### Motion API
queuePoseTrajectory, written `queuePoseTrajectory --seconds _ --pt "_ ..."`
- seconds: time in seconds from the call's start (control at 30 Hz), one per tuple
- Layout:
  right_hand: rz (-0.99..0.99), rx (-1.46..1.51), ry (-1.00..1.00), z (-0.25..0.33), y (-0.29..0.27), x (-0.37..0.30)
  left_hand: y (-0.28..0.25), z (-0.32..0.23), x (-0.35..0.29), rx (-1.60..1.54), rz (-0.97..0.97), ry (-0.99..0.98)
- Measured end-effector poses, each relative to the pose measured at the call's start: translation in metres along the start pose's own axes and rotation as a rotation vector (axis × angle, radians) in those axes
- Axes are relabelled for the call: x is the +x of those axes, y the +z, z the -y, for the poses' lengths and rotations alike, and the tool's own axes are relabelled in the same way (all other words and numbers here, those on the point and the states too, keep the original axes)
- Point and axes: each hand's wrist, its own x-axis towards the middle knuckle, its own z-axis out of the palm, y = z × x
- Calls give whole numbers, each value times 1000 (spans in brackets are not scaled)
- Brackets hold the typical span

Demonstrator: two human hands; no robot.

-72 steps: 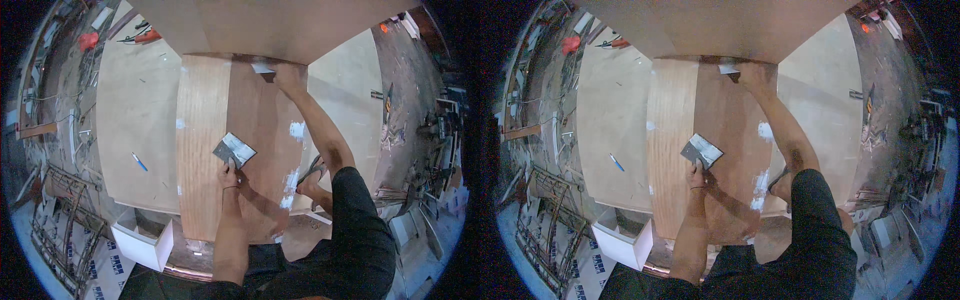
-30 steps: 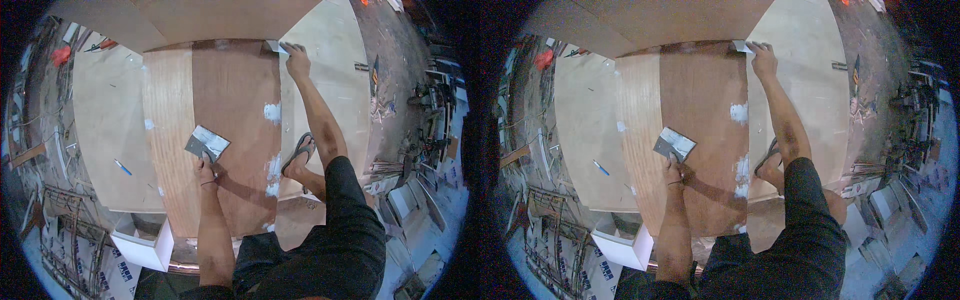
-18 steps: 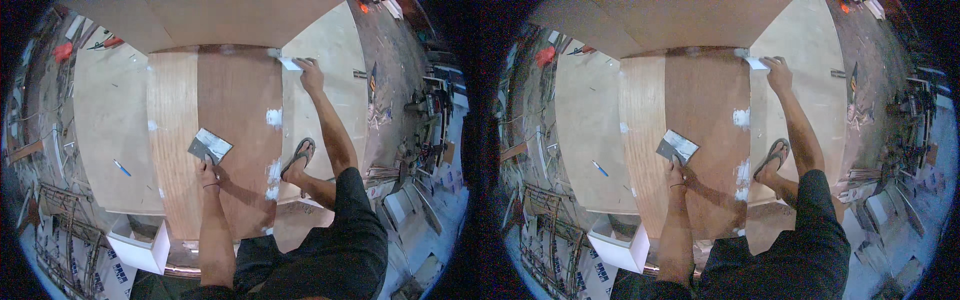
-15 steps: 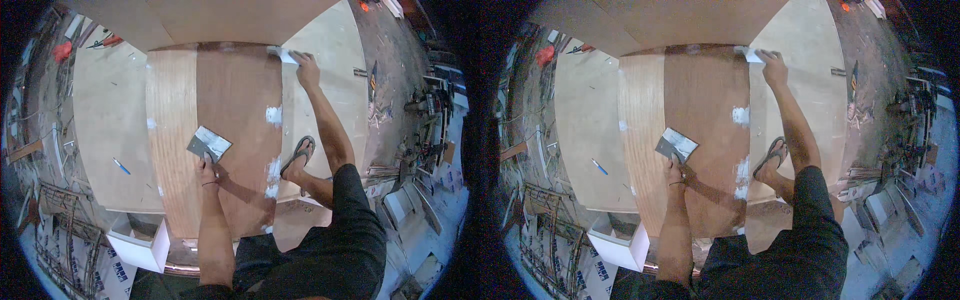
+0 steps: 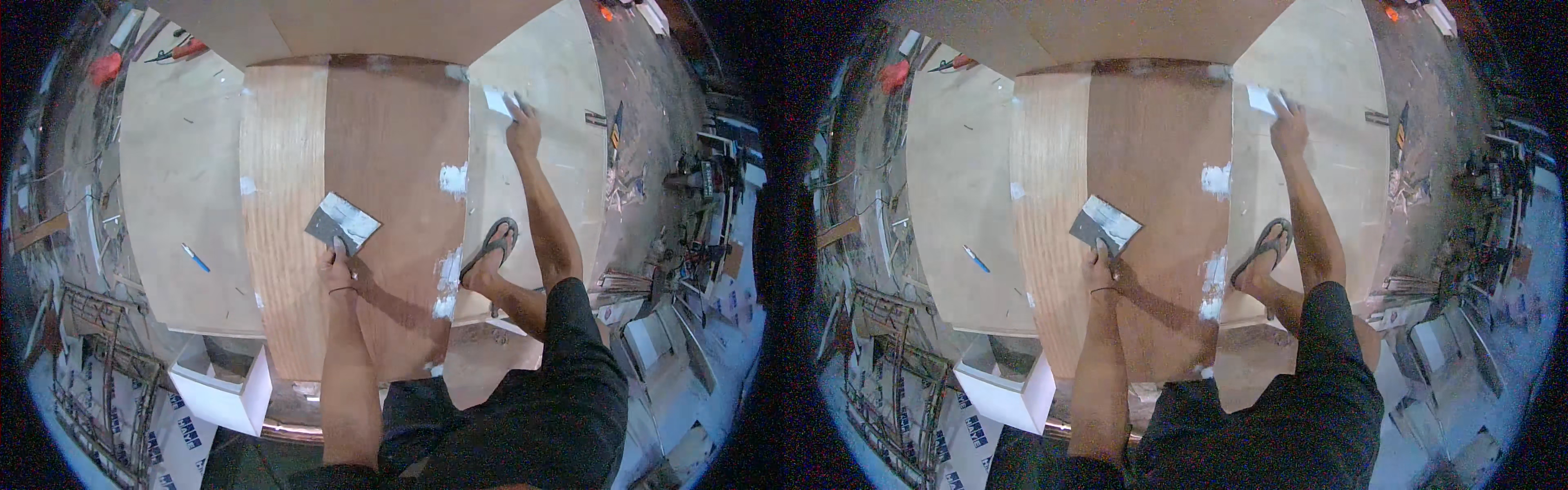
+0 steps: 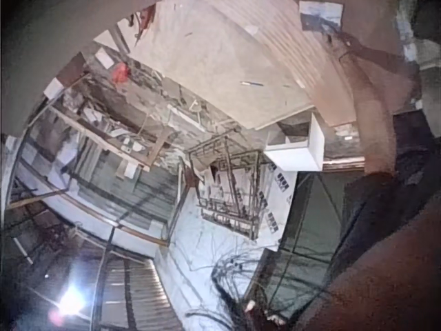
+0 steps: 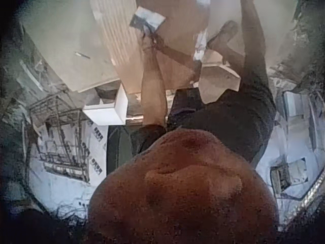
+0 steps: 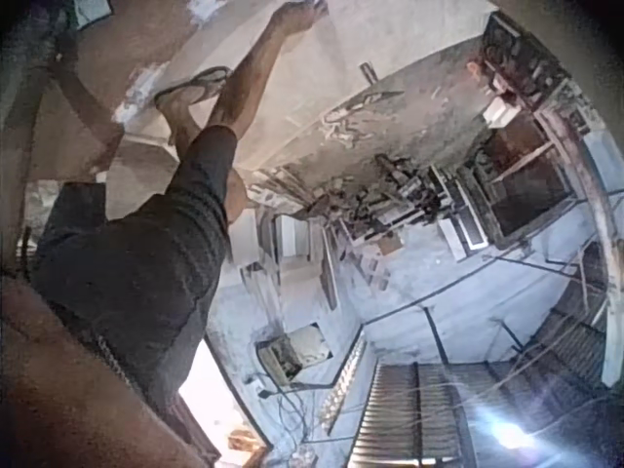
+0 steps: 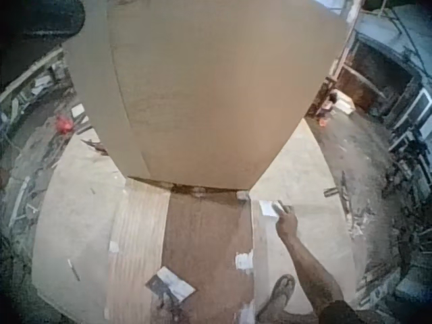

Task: The person applies white putty to the joints and edges of a wooden board using metal scrapers, spreading the material across the surface and into the seams.

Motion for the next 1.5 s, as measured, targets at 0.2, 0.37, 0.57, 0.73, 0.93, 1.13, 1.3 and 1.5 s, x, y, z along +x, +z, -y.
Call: queuePoseTrajectory --seconds 0.2,0.37,0.57,0.73,0.93,1.13,1.3,1.5 --pt "-18 74 -141 51 21 46 12 -3 -1 -176 -108 -33" --pt "55 20 -76 44 30 53 3 -5 1 -146 39 -182" --pt "226 57 -149 42 4 53 -1 3 3 -162 87 -106" --pt "628 18 -294 35 -32 22 -5 16 11 -127 40 -86" --pt "433 477 63 24 -76 -43 1 2 6 -131 93 -156" --pt "297 632 310 60 -93 -138 13 3 7 -152 -4 -126" --pt "263 212 20 96 -93 -179 -9 21 26 -32 -22 -94" --pt "281 221 44 105 -90 -207 3 4 10 -187 29 -199"
